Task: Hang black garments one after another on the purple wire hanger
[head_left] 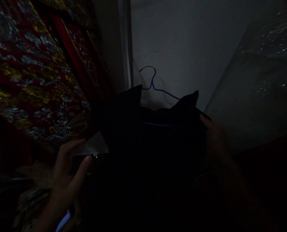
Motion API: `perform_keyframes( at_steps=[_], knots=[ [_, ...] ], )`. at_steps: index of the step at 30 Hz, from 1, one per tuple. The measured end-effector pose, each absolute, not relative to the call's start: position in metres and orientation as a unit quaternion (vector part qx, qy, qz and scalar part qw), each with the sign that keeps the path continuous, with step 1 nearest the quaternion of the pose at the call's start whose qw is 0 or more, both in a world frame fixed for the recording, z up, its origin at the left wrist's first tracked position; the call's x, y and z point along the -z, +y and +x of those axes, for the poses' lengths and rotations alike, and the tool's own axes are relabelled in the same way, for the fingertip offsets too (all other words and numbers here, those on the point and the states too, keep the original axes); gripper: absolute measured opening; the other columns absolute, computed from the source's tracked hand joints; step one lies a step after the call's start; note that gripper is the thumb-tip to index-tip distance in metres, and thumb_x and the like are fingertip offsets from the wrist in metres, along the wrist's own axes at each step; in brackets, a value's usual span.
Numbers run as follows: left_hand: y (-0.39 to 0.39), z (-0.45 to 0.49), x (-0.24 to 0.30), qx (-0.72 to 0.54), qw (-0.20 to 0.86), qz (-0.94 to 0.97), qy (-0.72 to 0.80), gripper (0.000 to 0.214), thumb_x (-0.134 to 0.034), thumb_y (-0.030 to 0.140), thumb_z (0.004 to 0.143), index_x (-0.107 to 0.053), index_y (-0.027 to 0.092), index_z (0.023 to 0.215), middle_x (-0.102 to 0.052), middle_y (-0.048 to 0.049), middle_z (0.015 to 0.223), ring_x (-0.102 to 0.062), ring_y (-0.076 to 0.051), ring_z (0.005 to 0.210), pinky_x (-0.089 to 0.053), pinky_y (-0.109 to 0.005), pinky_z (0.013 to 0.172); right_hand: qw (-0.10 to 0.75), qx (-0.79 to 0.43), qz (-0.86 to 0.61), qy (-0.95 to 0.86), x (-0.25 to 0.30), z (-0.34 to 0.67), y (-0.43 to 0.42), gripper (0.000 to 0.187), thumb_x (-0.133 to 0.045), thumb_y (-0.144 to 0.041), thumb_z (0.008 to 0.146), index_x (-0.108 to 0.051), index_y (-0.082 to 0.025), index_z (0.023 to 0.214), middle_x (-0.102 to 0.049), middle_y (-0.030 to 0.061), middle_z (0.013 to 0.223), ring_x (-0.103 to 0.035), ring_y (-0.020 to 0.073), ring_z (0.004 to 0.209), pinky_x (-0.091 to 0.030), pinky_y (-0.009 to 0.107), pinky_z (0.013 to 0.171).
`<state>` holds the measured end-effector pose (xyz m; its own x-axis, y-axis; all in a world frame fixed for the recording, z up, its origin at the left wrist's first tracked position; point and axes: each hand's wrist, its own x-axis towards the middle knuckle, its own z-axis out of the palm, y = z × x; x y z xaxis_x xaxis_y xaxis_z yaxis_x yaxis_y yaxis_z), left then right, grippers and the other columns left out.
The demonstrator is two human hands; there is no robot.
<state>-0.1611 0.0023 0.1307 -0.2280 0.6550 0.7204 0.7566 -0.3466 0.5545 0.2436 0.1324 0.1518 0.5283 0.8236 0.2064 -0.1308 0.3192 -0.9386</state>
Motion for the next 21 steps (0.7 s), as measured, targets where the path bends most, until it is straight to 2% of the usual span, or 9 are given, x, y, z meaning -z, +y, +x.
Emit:
perform_keyframes(
  at_steps=[3, 6, 10, 14, 16, 18, 21],
  knots=[
    [0.017, -0.140, -0.102, 0.496, 0.010, -0.677, -0.543, 0.029, -0.060, 0.036, 0.093, -0.061, 0.026, 0.120, -0.061, -0.0064, 0.116, -0.060, -0.026, 0.107, -0.052, -0.043, 0.092, 0.739, -0.346, -0.433, -0.384, -0.166, 0.214, 0.141, 0.027, -0.077, -0.042, 0.072, -0.074, -0.023, 0.091, -0.078, 0.0055, 0.098, -0.073, 0.0280, 0.102, -0.059, 0.040, 0.088],
    [0.023, -0.116, -0.078, 0.475, -0.055, -0.683, -0.553, 0.027, -0.061, 0.038, 0.094, -0.060, 0.024, 0.117, -0.062, -0.0059, 0.108, -0.062, -0.023, 0.098, -0.053, -0.039, 0.085, 0.736, -0.376, -0.383, -0.413, -0.162, 0.194, 0.142, 0.027, -0.078, -0.041, 0.071, -0.073, -0.024, 0.091, -0.078, 0.0057, 0.099, -0.070, 0.0284, 0.111, -0.057, 0.040, 0.095],
    [0.041, -0.080, -0.056, 0.540, -0.099, -0.578, -0.604, 0.052, -0.077, 0.050, 0.078, -0.050, 0.022, 0.113, -0.059, -0.0051, 0.103, -0.062, -0.025, 0.094, -0.054, -0.040, 0.083, 0.727, -0.397, -0.388, -0.405, -0.138, 0.196, 0.136, 0.026, -0.080, -0.040, 0.068, -0.072, -0.022, 0.086, -0.077, 0.0058, 0.088, -0.071, 0.0298, 0.108, -0.058, 0.041, 0.092],
    [0.076, -0.049, -0.047, 0.621, -0.100, -0.495, -0.600, 0.070, -0.084, 0.046, 0.069, -0.041, 0.022, 0.118, -0.054, -0.0060, 0.109, -0.059, -0.025, 0.099, -0.052, -0.042, 0.088, 0.724, -0.435, -0.402, -0.353, -0.123, 0.205, 0.133, 0.029, -0.083, -0.041, 0.064, -0.071, -0.022, 0.083, -0.077, 0.0061, 0.083, -0.074, 0.0306, 0.095, -0.061, 0.043, 0.082],
    [0.089, -0.041, -0.042, 0.641, -0.096, -0.485, -0.587, 0.064, -0.081, 0.036, 0.071, -0.041, 0.021, 0.119, -0.054, -0.0074, 0.111, -0.058, -0.026, 0.103, -0.050, -0.044, 0.092, 0.724, -0.442, -0.408, -0.338, -0.121, 0.208, 0.132, 0.034, -0.084, -0.042, 0.062, -0.070, -0.021, 0.085, -0.077, 0.0071, 0.088, -0.074, 0.0305, 0.091, -0.060, 0.044, 0.081],
    [0.094, -0.039, -0.032, 0.651, -0.096, -0.482, -0.578, 0.049, -0.072, 0.026, 0.074, -0.046, 0.020, 0.116, -0.056, -0.0076, 0.110, -0.058, -0.027, 0.105, -0.049, -0.044, 0.095, 0.732, -0.415, -0.409, -0.352, -0.116, 0.209, 0.129, 0.040, -0.084, -0.045, 0.063, -0.070, -0.020, 0.092, -0.076, 0.0079, 0.098, -0.072, 0.0291, 0.095, -0.059, 0.044, 0.085],
    [0.084, -0.042, -0.016, 0.665, -0.133, -0.469, -0.566, 0.038, -0.063, 0.019, 0.075, -0.052, 0.021, 0.111, -0.059, -0.0065, 0.106, -0.060, -0.026, 0.105, -0.048, -0.042, 0.095, 0.759, -0.271, -0.445, -0.391, -0.092, 0.204, 0.111, 0.051, -0.083, -0.045, 0.067, -0.065, -0.021, 0.108, -0.070, 0.0076, 0.116, -0.066, 0.0253, 0.108, -0.052, 0.041, 0.097]
  ],
)
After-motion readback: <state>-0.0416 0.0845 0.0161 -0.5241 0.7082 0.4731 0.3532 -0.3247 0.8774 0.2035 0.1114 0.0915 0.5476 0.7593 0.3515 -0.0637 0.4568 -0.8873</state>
